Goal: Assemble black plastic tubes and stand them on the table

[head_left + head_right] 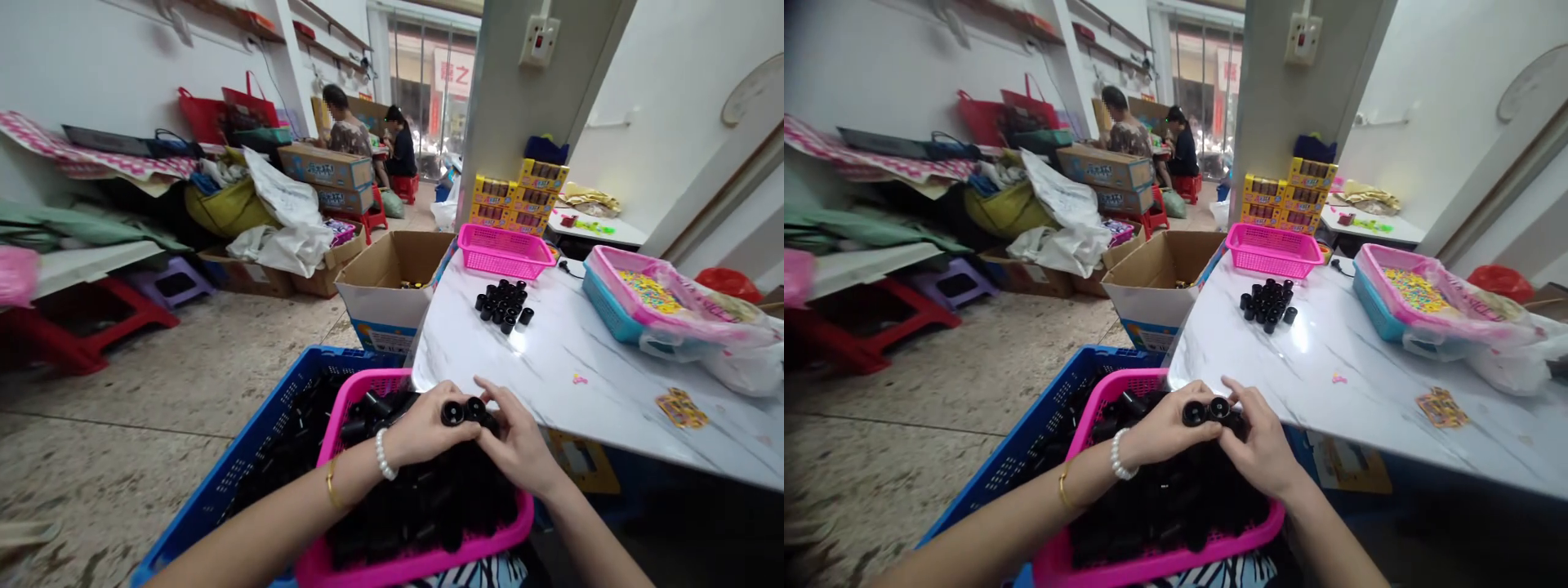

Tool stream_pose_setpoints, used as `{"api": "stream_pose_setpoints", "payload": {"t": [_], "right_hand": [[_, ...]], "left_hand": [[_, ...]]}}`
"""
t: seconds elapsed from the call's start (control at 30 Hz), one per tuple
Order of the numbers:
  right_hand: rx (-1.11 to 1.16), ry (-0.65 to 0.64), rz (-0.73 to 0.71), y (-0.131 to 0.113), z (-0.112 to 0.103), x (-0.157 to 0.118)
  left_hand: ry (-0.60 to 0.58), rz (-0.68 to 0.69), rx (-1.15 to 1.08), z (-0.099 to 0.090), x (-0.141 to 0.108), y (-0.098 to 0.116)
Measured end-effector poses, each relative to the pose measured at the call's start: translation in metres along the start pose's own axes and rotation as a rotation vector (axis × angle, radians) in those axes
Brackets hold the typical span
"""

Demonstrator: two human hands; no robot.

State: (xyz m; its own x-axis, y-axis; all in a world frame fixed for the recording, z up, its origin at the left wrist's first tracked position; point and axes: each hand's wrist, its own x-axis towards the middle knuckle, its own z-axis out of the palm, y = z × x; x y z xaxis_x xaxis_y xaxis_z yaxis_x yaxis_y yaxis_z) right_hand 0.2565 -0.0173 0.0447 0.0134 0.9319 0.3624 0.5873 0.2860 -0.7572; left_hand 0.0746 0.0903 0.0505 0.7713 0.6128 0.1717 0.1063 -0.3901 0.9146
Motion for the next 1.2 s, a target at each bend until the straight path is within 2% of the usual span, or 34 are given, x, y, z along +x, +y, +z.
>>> {"api": "stream_pose_setpoints", "payload": {"t": [0.1,0.13,0.2,0.3,0.43,0.53,0.67,0.77,0.9,1.0,1.1,1.13,1.2], "right_hand": [[-0.075,-0.050,-0.048,0.007,-0.019,0.017],[-0.093,-0.062,-0.038,0.012,-0.027,0.025],[-0.131,-0.050,0.037,0.028,-0.044,0.044],[-0.243,0.038,0.166,0.062,-0.074,0.073],[-0.429,0.257,0.268,0.119,-0.104,0.108],[-0.504,0.340,0.314,0.156,-0.106,0.126],[-0.518,0.403,0.320,0.186,-0.095,0.137],[-0.522,0.450,0.330,0.192,-0.092,0.133],[-0.538,0.452,0.377,0.186,-0.098,0.122],[-0.562,0.436,0.444,0.181,-0.105,0.123],[-0.584,0.409,0.468,0.176,-0.114,0.126],[-0.530,0.400,0.462,0.170,-0.115,0.123],[-0.413,0.424,0.399,0.149,-0.115,0.104]], "left_hand": [[-0.122,-0.009,0.019,-0.005,0.028,-0.001],[-0.164,-0.007,-0.014,-0.005,0.039,-0.001],[-0.175,0.013,-0.071,-0.005,0.064,-0.003],[0.007,0.035,-0.061,-0.008,0.103,-0.016],[0.216,-0.043,-0.057,-0.025,0.153,-0.050],[0.298,-0.088,-0.037,-0.034,0.182,-0.071],[0.393,-0.042,0.059,-0.035,0.205,-0.080],[0.480,-0.005,0.130,-0.032,0.214,-0.077],[0.547,-0.096,0.207,-0.029,0.217,-0.075],[0.464,-0.187,0.245,-0.028,0.221,-0.076],[0.315,-0.160,0.364,-0.030,0.230,-0.078],[0.274,-0.168,0.393,-0.031,0.230,-0.078],[0.276,-0.194,0.385,-0.036,0.215,-0.075]]}}
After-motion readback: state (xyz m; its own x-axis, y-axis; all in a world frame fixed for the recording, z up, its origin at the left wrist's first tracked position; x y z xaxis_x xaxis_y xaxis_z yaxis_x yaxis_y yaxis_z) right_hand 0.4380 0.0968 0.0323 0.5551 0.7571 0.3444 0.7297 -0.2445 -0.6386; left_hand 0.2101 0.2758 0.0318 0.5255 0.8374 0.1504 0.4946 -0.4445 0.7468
